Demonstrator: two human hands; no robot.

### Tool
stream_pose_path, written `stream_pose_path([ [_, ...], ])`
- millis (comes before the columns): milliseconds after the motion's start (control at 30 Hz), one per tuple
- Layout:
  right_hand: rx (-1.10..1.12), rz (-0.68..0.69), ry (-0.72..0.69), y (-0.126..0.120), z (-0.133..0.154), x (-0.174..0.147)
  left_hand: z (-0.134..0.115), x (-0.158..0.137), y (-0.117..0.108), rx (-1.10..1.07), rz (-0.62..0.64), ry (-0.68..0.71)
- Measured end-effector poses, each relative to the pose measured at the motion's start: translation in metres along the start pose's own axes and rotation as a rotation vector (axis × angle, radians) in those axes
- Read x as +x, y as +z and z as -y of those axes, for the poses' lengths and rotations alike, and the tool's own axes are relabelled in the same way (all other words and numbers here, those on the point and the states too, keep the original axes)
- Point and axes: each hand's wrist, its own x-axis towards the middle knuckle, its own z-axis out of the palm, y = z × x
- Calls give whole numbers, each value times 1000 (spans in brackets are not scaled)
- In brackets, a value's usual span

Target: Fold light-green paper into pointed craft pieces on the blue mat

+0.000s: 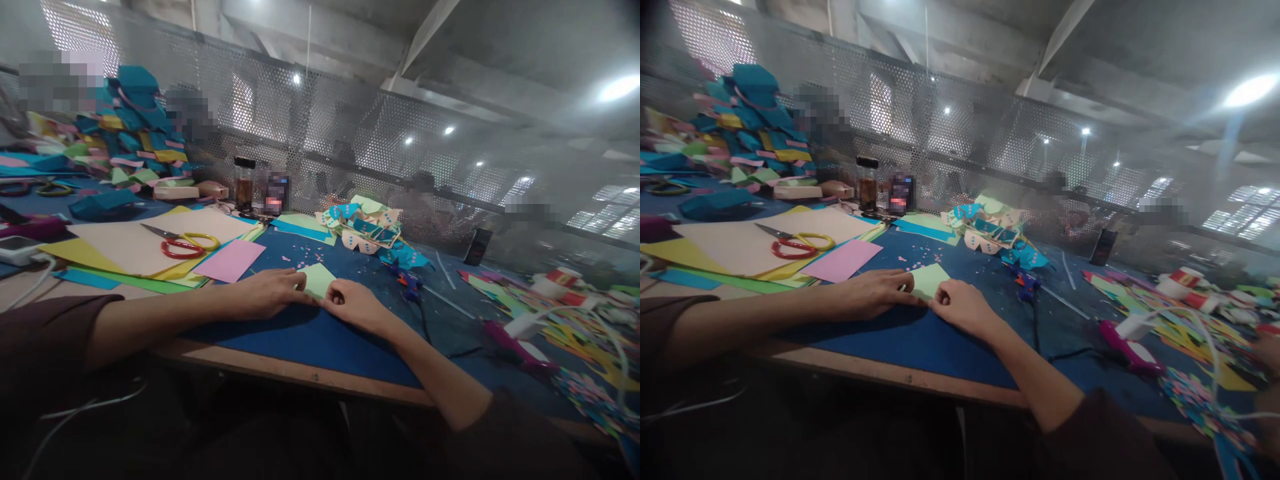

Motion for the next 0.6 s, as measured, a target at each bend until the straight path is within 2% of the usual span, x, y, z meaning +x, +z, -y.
stream_pose_path([
  [600, -40, 79, 46, -12, -8, -6, 0, -1, -1, 12, -22, 4],
])
